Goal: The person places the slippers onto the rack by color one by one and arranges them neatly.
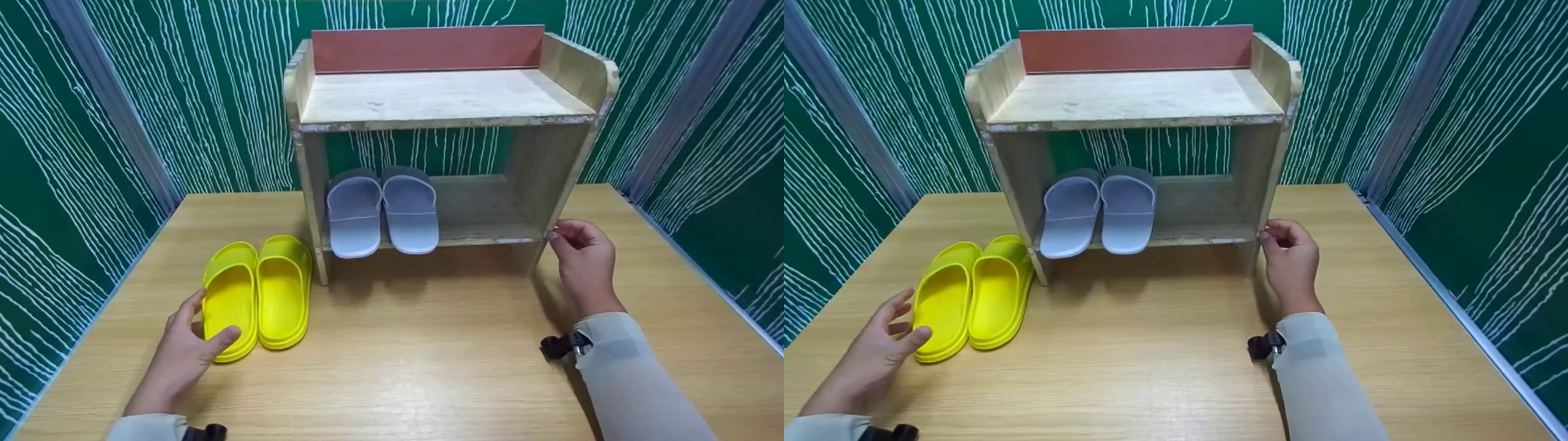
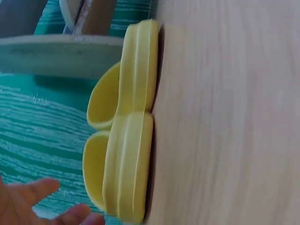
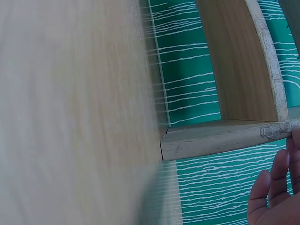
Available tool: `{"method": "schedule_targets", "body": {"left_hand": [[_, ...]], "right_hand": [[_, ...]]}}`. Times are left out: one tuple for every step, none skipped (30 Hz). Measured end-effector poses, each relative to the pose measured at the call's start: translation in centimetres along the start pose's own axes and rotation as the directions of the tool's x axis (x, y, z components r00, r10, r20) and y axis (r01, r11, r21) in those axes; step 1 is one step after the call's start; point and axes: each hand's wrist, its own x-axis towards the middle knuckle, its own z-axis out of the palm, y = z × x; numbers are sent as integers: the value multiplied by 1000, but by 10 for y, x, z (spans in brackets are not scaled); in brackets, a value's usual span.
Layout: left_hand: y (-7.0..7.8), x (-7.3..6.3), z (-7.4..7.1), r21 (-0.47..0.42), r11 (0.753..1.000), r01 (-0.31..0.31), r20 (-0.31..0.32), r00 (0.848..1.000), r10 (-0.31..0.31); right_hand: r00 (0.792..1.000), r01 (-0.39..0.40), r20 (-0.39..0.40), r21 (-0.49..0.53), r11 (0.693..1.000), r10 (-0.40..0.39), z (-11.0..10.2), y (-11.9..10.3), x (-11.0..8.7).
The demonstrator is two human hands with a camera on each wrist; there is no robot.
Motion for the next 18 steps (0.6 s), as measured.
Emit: {"method": "schedule_targets", "body": {"left_hand": [[-2,0,-3,-3,1000,5,21,1000,-5],[-5,1,-6,-8,1000,9,42,999,-9],[-7,1,-8,-3,1000,8,61,998,-8],[-9,1,-10,2,1000,6,79,997,-6],[-11,1,-11,3,1000,5,92,996,-6],[-12,2,-12,16,1000,5,98,995,-7],[-13,2,-13,20,1000,5,103,995,-7],[-14,2,-14,33,999,6,106,994,-10],[-14,2,-15,42,999,11,108,994,-15],[-14,3,-16,47,999,21,109,994,-26],[-15,3,-17,48,998,30,111,993,-35],[-15,4,-17,50,998,34,115,993,-39],[-16,5,-18,54,998,38,122,992,-44],[-16,6,-18,60,997,41,128,991,-48],[-16,7,-18,61,997,44,133,990,-52],[-17,8,-18,62,997,43,138,989,-51],[-17,8,-18,62,997,40,141,989,-49],[-18,9,-17,65,997,38,144,988,-47]], "right_hand": [[1000,-1,1,7,1000,1,0,0,0],[1000,0,2,13,1000,0,1,1,0],[1000,16,-1,18,1000,-16,1,1,1],[1000,28,-5,33,999,-28,2,2,1],[999,33,-9,52,998,-33,3,3,1],[999,38,-13,68,997,-37,4,3,1],[999,43,-17,80,996,-42,4,4,2],[998,54,-21,82,995,-52,5,4,2],[998,62,-27,88,994,-60,6,5,2],[998,52,-26,91,995,-49,6,5,2],[999,44,-24,85,995,-42,5,5,1],[999,38,-23,71,997,-37,5,5,1],[999,27,-19,60,998,-26,5,5,1],[1000,19,-15,44,999,-18,4,4,1],[1000,7,-10,35,999,-6,3,3,0],[1000,-4,-5,24,1000,5,2,3,0],[1000,-10,0,14,1000,10,2,2,0],[1000,-16,5,2,1000,16,1,1,-1]]}}
